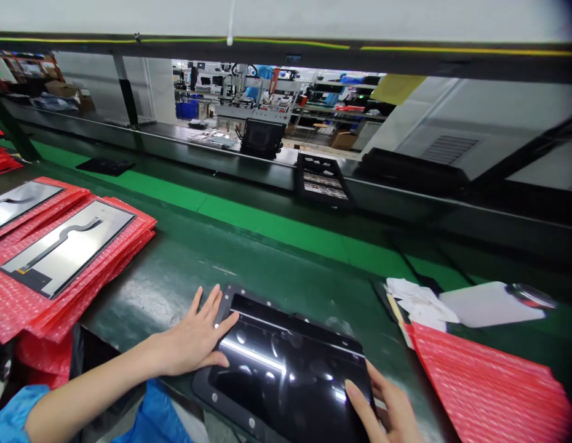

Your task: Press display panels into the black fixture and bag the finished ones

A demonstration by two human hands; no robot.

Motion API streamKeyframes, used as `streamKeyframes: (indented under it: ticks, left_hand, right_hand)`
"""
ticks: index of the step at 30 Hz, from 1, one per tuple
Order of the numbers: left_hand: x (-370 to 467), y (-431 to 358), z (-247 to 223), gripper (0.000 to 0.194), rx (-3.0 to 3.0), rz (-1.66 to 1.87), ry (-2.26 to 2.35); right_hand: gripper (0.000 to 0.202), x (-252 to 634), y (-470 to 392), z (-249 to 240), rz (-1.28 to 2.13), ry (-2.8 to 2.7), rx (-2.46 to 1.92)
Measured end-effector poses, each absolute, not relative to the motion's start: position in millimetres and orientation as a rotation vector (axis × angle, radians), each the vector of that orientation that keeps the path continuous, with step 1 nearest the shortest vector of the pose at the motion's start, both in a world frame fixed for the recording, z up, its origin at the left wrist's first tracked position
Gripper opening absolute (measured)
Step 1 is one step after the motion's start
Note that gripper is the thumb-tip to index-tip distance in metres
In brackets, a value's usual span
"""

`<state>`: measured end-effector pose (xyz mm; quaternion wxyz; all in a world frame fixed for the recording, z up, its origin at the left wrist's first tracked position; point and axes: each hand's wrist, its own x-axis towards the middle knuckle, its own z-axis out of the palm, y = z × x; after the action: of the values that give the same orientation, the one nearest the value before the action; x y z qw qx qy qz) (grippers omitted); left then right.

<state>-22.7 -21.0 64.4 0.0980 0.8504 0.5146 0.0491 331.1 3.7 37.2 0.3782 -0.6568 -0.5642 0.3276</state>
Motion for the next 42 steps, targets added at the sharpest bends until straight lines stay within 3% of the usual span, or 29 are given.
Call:
streamKeyframes:
  ticks: [6,11,19,26,33,42]
  left_hand:
    - [-22.4,-22.4,49.1,0.081,2.664,0.121,1.594]
    - [-28.1,-19.1,22.1,0.074,2.813,0.300,1.630]
    - [-32.3,-17.6,13.6,0.071,3.003,0.363,1.651]
    - [-32.4,-16.9,-1.0,0.069,3.038,0.492,1.635]
    - [-25.4,-19.7,-17.7,0.066,2.813,0.626,1.737]
    - [-29.8,-31.1,2.0,0.067,2.725,0.395,1.761]
  right_hand:
    - [0.046,350.9,5.7,33.7,0.494,-1.853,-1.546]
    - [0.031,360.5,15.9,42.2,0.288,-2.038,-1.531]
    - [0.051,367.0,34.2,47.9,-0.078,-2.399,-1.452]
    - [0.052,362.9,35.6,39.4,-0.370,-2.540,-1.356]
    - [0.050,358.6,39.2,33.4,-0.140,-2.459,-1.370]
    - [0.047,362.2,7.2,55.8,0.350,-2.266,-1.339]
